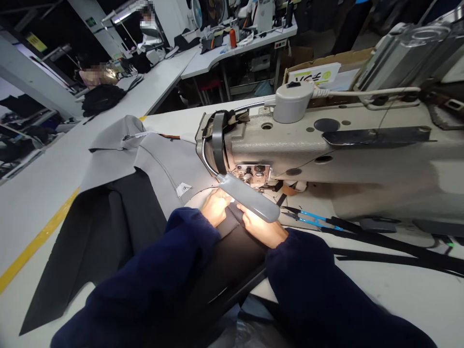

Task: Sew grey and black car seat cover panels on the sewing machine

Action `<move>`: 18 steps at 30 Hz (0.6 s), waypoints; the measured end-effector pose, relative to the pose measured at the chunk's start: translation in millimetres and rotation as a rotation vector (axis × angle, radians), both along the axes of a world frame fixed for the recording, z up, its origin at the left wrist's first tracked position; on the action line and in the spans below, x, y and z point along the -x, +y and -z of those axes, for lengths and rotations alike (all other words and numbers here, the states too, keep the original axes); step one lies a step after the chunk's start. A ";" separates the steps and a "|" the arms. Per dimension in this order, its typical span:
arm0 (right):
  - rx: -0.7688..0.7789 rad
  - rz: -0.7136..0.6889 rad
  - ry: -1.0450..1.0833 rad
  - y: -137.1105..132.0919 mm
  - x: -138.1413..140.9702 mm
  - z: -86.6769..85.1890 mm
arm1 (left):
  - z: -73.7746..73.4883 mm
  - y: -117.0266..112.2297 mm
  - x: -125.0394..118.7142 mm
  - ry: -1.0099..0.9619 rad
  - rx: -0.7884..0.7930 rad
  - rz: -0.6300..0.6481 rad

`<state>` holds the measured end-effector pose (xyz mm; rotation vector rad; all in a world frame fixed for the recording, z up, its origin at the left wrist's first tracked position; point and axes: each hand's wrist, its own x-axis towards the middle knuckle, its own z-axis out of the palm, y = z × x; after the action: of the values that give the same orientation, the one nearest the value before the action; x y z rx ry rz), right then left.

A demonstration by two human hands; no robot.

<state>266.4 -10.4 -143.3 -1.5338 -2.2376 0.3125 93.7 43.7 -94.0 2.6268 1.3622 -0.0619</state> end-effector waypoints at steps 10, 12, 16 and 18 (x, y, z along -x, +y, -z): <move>-0.027 0.008 -0.258 8.5 -1.3 -10.1 | 9.2 -10.2 -15.0 -0.067 -0.023 -0.162; -0.111 -0.046 -0.300 6.8 -6.9 -11.3 | 15.0 -17.8 -11.8 -0.132 -0.113 -0.189; -0.155 -0.260 -0.195 -0.6 -13.4 -14.5 | 22.6 -19.5 -2.0 -0.165 -0.206 -0.079; -0.152 -0.312 -0.128 -8.9 -5.1 -15.4 | 22.8 -10.7 4.6 -0.150 -0.188 0.026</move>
<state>271.4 -19.4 -127.9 -1.1567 -2.5381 0.1312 89.1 33.0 -116.8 2.7352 1.3432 0.2681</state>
